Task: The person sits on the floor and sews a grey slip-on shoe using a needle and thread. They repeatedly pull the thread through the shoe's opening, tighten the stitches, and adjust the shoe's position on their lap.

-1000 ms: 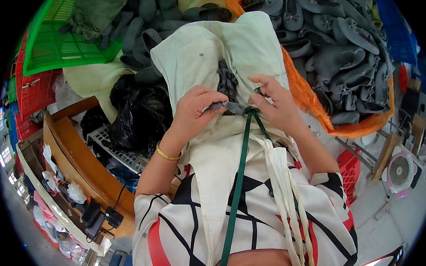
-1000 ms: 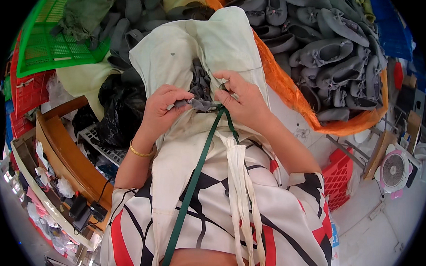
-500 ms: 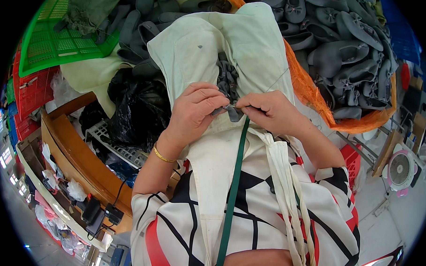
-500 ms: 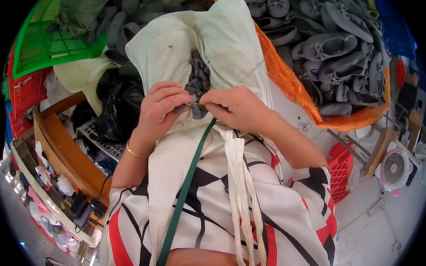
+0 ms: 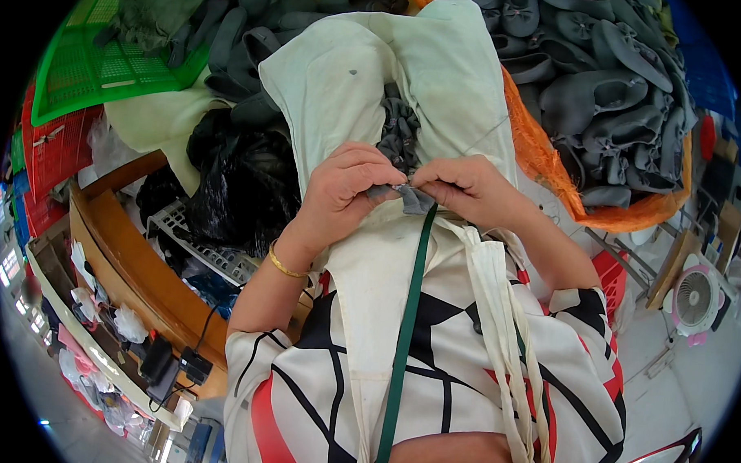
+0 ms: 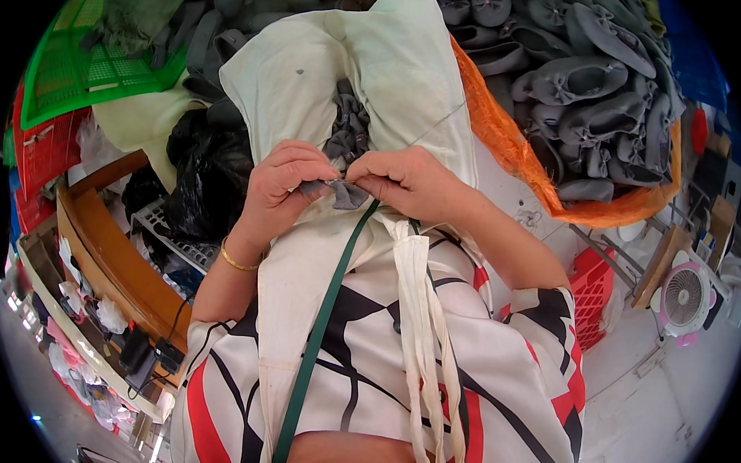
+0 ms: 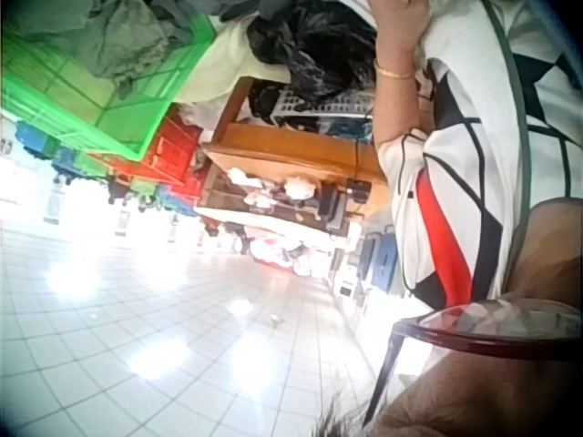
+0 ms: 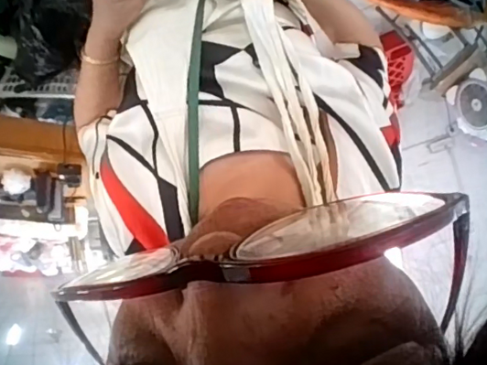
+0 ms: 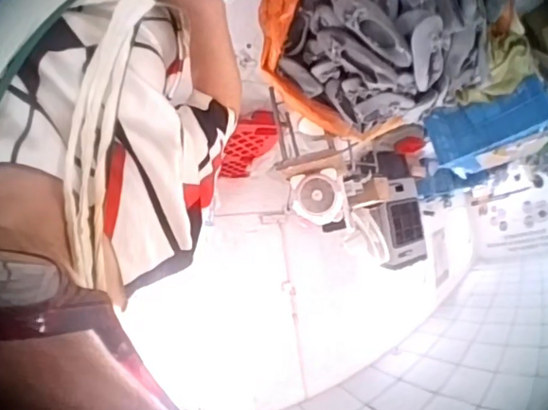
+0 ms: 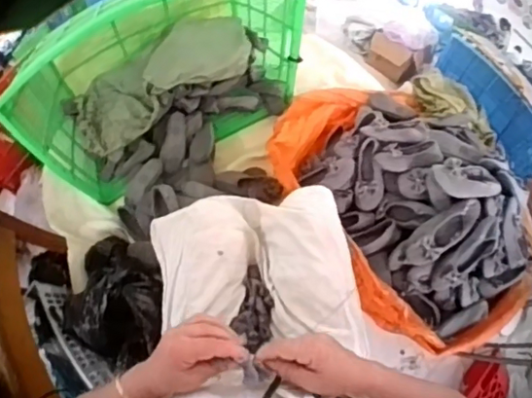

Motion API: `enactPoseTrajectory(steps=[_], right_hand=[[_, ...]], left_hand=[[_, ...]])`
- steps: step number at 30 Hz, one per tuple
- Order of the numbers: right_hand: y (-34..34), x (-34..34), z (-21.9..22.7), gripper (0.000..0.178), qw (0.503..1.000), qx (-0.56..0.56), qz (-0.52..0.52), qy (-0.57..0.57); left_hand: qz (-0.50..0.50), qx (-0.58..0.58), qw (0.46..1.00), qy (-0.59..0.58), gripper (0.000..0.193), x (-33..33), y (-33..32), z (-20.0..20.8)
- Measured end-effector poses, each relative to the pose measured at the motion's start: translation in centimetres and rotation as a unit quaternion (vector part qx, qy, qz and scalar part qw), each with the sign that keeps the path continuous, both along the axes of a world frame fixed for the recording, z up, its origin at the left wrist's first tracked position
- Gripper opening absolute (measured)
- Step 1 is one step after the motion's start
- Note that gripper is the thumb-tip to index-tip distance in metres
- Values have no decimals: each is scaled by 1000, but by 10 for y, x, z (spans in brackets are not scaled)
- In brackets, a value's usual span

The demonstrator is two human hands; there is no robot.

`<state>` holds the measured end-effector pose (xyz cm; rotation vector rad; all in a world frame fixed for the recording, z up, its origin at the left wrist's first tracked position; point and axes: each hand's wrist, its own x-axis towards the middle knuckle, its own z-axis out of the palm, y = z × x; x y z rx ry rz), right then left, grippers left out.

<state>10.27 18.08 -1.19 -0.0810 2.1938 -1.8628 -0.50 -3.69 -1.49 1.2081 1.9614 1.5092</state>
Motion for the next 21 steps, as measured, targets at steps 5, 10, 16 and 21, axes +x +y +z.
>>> enactPoseTrajectory(steps=[5,10,16,21], right_hand=[[-4,5,-2,13,999,-20,-1,-30],[-7,7,-3,8,992,-80,-18,-96],[-2,6,3,8,977,-139,-3,-159],[3,8,-3,12,973,-183,19,-138]], left_hand=[[14,-3,999,-45,26,6,1,6],[18,-5,999,-50,25,8,3,7],[29,-1,996,-89,23,11,3,6],[13,14,990,-138,23,11,1,1]])
